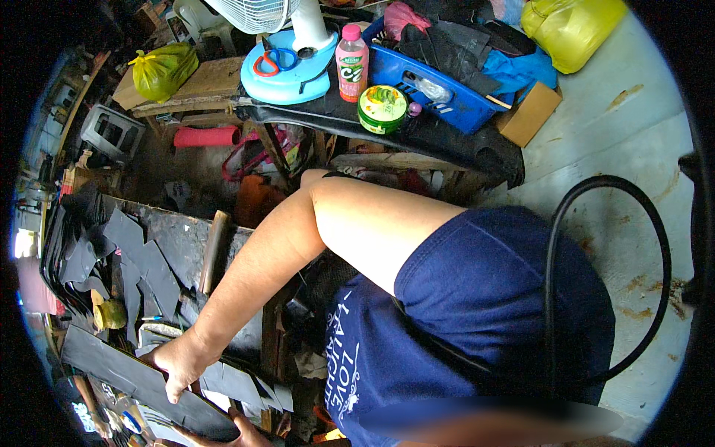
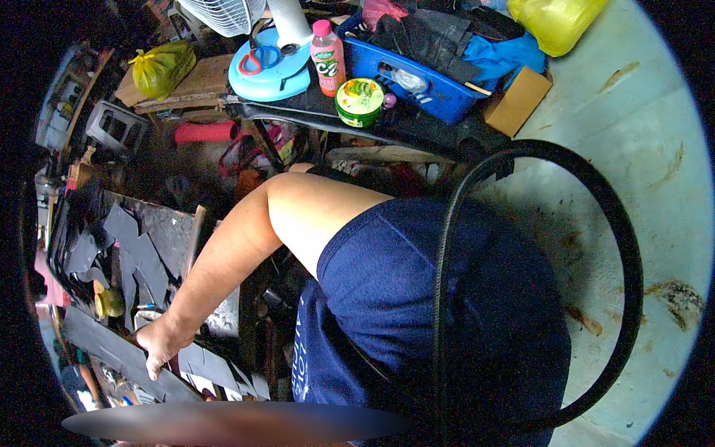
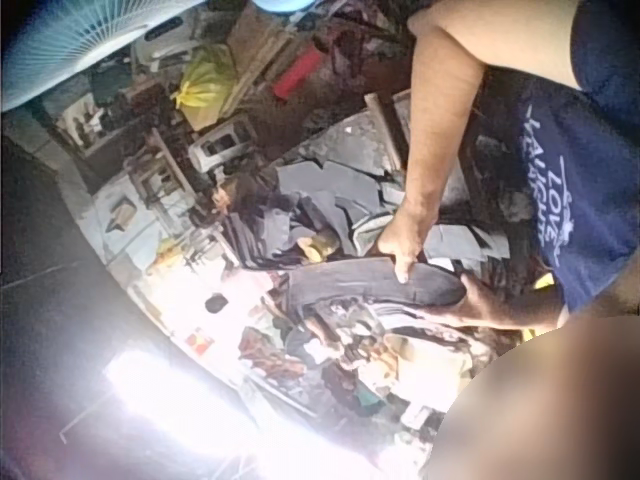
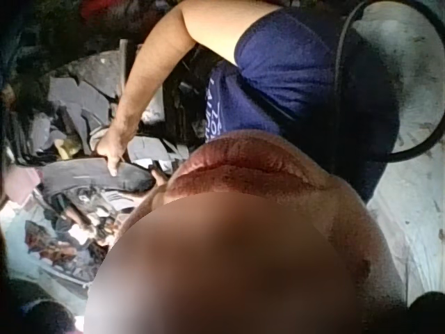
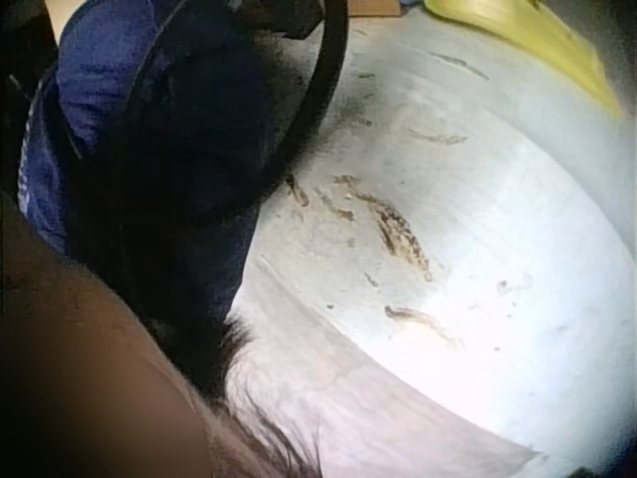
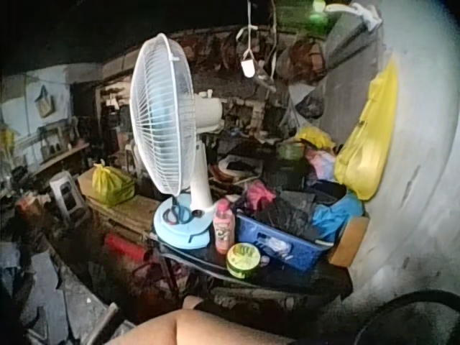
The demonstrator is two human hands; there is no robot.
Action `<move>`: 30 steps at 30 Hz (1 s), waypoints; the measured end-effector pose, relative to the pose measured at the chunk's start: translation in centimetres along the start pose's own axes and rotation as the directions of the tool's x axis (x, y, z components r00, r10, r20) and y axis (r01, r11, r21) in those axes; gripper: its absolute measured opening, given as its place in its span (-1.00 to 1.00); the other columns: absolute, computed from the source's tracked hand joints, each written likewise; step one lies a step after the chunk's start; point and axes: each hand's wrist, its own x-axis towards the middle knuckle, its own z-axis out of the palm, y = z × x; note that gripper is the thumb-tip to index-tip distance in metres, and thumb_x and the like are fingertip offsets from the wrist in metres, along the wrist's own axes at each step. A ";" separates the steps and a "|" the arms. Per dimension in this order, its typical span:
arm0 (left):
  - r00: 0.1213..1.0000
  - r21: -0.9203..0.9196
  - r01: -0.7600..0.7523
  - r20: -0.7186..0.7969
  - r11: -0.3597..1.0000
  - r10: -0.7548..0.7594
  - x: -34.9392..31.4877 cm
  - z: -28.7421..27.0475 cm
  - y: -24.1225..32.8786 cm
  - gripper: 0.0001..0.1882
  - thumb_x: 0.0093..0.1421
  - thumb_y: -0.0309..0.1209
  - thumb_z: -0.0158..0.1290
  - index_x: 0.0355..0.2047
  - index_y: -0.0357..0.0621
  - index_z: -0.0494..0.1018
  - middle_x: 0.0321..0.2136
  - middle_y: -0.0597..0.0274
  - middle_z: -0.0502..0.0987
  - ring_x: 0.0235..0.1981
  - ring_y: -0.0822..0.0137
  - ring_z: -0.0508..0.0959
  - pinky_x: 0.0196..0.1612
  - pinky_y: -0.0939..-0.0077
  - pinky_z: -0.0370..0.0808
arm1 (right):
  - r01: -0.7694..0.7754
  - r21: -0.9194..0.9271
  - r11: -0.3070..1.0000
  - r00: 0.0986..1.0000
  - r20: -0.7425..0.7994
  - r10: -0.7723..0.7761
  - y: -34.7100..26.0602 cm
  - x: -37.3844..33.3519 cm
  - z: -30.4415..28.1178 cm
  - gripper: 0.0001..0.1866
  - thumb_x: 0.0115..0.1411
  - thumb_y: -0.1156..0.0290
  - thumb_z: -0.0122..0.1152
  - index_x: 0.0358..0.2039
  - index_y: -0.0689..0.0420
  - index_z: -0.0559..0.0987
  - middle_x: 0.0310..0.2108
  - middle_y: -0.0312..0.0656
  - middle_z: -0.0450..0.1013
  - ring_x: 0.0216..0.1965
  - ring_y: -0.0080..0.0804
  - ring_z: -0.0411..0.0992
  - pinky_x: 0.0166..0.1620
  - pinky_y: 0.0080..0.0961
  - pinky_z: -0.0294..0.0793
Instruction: The person gathers and stacks multiple dark gray and yellow material pieces on a cluttered workbench. They repeatedly align the pieces, flip them, and arrange them into neat piles. The person also uses a pen to mark some pieces and ties a bundle with a rubber band.
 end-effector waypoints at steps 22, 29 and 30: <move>0.990 -0.101 0.142 0.022 0.985 -0.140 -0.6 -1.7 1.2 0.00 -0.11 -0.24 0.31 0.33 -0.19 0.11 0.29 -0.07 0.19 0.30 0.03 0.19 0.35 0.10 0.05 | -0.253 0.041 0.967 0.965 0.077 0.249 0.5 0.6 -0.3 -0.49 -0.03 0.20 0.46 -0.19 0.34 0.60 -0.17 0.08 0.53 -0.18 -0.13 0.55 -0.21 -0.23 0.68; 0.963 -0.408 0.269 0.144 0.873 -0.229 1.2 0.4 -0.8 0.04 -0.14 -0.16 0.40 0.30 -0.27 0.14 0.24 -0.08 0.25 0.27 0.11 0.23 0.33 0.25 0.10 | -0.315 -0.085 0.945 0.937 0.129 0.324 1.2 3.0 -3.8 -0.56 0.15 0.09 0.21 -0.10 0.17 0.56 -0.17 -0.12 0.53 -0.18 -0.28 0.51 -0.12 -0.22 0.56; 0.941 -0.418 0.336 0.183 0.844 -0.284 1.5 0.4 -1.3 0.03 -0.12 -0.13 0.39 0.30 -0.26 0.15 0.22 -0.08 0.27 0.27 0.12 0.24 0.32 0.27 0.12 | -0.350 -0.049 0.935 0.920 0.167 0.353 1.1 3.3 -4.1 -0.60 0.16 0.13 0.18 -0.12 0.16 0.56 -0.19 -0.15 0.54 -0.20 -0.30 0.52 -0.11 -0.23 0.56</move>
